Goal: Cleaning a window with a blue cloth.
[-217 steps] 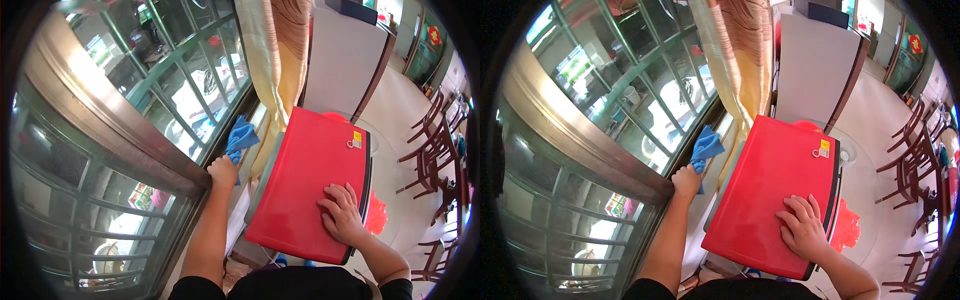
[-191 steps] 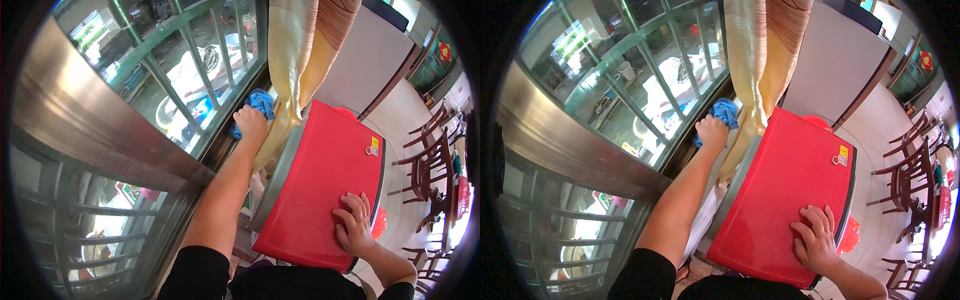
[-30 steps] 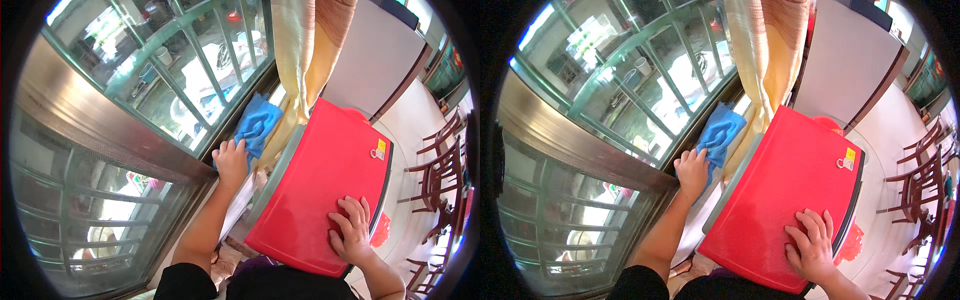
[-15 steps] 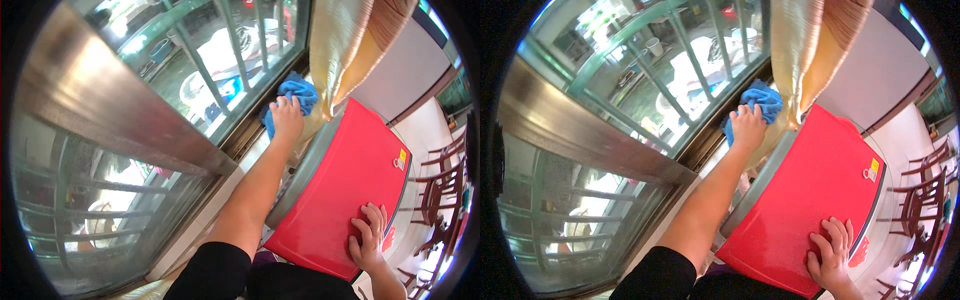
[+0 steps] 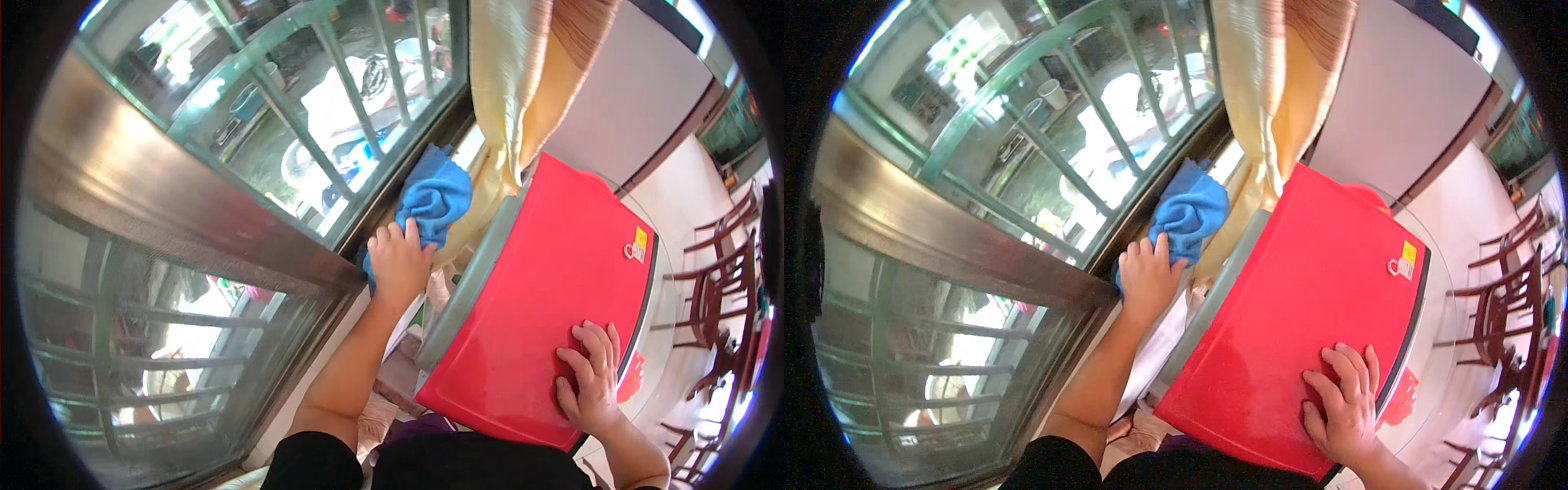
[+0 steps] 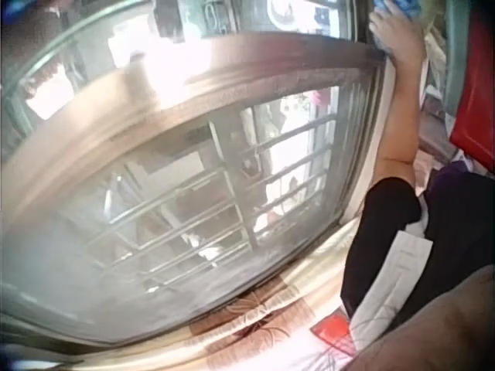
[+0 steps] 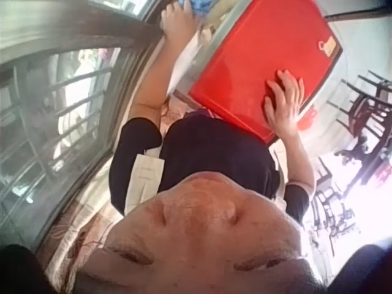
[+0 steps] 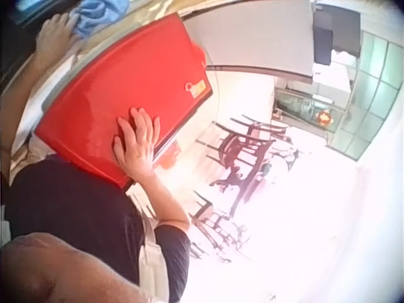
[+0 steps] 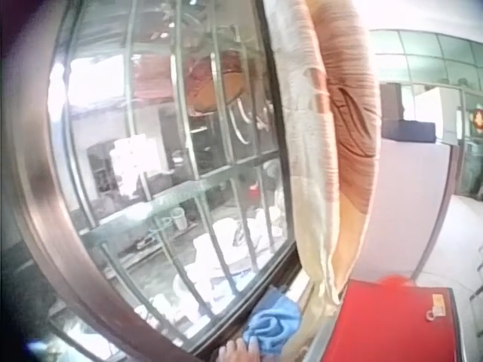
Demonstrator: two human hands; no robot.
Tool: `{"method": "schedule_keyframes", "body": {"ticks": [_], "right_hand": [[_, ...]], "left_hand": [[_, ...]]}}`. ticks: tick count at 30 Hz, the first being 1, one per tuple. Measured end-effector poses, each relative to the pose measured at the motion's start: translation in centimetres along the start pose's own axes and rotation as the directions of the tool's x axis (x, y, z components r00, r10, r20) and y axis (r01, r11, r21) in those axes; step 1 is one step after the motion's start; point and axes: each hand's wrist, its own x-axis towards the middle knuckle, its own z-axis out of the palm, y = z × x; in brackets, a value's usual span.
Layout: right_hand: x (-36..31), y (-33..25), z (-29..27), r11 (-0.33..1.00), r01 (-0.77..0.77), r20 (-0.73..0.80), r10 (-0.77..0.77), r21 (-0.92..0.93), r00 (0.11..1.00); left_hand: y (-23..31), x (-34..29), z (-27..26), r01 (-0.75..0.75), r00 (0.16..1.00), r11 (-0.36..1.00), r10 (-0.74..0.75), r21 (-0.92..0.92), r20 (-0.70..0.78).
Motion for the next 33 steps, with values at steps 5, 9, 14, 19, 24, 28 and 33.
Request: {"method": "schedule_keyframes", "body": {"ticks": [5,9,14,19,24,28,33], "right_hand": [[0.5,0.5,-0.2,1.000,0.005,0.009,-0.005,-0.003,1.000],[0.5,0.6,-0.2,1.000,0.007,0.005,-0.007,-0.014,1.000],[0.3,0.1,-0.1,0.999,0.005,0.025,-0.003,-0.048,1.000],[0.6,-0.2,-0.1,1.000,0.016,0.040,-0.015,-0.023,0.999],[0.6,-1.1,-0.7,0.996,-0.017,0.042,0.020,-0.086,0.999],[1.0,-0.6,-0.1,0.999,0.001,0.049,0.001,-0.052,0.999],[1.0,-0.8,-0.3,0.997,-0.036,0.035,0.039,-0.062,0.999]], "left_hand": [[2.2,8.2,3.7,-0.143,0.989,0.979,0.137,-0.144,-0.054],[5.7,16.1,5.9,-0.110,0.993,0.984,0.113,-0.143,0.017],[10.7,22.3,9.2,0.006,0.999,0.992,-0.001,-0.127,0.038],[11.3,26.1,11.1,0.028,0.996,0.972,-0.006,-0.234,0.093],[12.4,27.6,11.4,-0.078,0.991,0.946,0.109,-0.315,0.081],[9.2,27.6,12.1,-0.189,0.981,0.929,0.191,-0.317,-0.025],[10.6,29.0,12.8,-0.196,0.980,0.944,0.197,-0.266,-0.023]]}}
